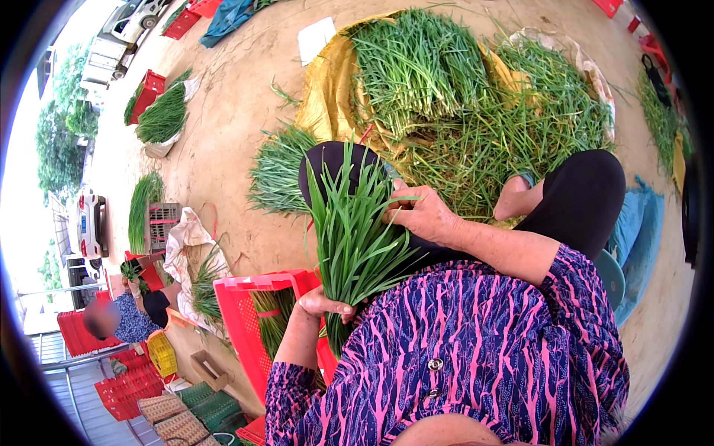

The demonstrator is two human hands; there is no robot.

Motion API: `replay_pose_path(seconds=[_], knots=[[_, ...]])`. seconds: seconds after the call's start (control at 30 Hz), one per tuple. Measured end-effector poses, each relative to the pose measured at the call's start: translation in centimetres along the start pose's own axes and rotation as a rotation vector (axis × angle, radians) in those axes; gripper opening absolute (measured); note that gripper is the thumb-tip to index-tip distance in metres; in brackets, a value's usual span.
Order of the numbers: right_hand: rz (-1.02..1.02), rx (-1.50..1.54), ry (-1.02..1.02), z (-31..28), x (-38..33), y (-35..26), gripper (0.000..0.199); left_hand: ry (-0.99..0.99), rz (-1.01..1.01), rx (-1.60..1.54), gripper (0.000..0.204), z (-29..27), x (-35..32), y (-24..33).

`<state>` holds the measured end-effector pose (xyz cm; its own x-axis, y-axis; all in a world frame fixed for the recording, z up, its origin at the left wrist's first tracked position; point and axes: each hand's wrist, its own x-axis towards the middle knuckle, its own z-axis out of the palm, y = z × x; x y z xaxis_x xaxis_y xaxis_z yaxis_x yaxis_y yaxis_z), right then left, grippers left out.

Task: The person gathers bunches of green onions, aligns the stalks, secures each bunch with a pink plastic tie by hand, and places the completed bundles into a red crate.

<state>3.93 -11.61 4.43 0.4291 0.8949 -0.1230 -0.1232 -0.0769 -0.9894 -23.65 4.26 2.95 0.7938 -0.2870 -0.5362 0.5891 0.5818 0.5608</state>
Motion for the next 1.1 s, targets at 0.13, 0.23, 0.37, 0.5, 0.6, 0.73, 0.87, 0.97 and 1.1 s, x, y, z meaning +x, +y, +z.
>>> replay_pose_path(seconds=[0.13,0.23,0.37,0.5,0.6,0.73,0.87,0.97,1.1], knots=[[0.45,0.61,0.199,-2.0,2.2,-0.7,0.016,0.051,0.001,0.024,0.038,0.2,-0.4,-0.1],[0.316,0.697,0.376,-5.4,3.4,-1.7,0.019,0.106,0.039,0.076,0.031,1.3,-0.5,0.3],[-0.175,0.203,0.456,-6.4,3.5,-4.4,0.007,0.172,0.052,0.089,0.032,2.2,-0.7,0.3],[-0.595,-0.367,0.317,-3.8,2.8,-6.9,0.007,0.199,0.05,0.136,0.041,3.3,-0.4,1.1],[-0.795,-0.548,0.157,-1.7,2.1,-8.0,0.013,0.232,0.07,0.202,0.044,4.2,0.0,1.6],[-0.739,-0.589,0.087,-1.4,1.9,-7.9,0.012,0.249,0.11,0.303,0.038,4.3,-0.4,0.8],[-0.657,-0.453,0.177,-2.9,2.1,-8.3,0.01,0.426,0.141,0.561,0.028,6.6,-1.0,1.8],[-0.56,-0.283,0.271,-4.6,1.5,-9.8,0.008,0.777,0.238,0.996,0.034,9.1,-1.6,2.8],[-0.473,-0.128,0.386,-6.1,1.1,-10.1,0.01,1.072,0.344,1.047,0.04,10.5,-0.5,3.4]])
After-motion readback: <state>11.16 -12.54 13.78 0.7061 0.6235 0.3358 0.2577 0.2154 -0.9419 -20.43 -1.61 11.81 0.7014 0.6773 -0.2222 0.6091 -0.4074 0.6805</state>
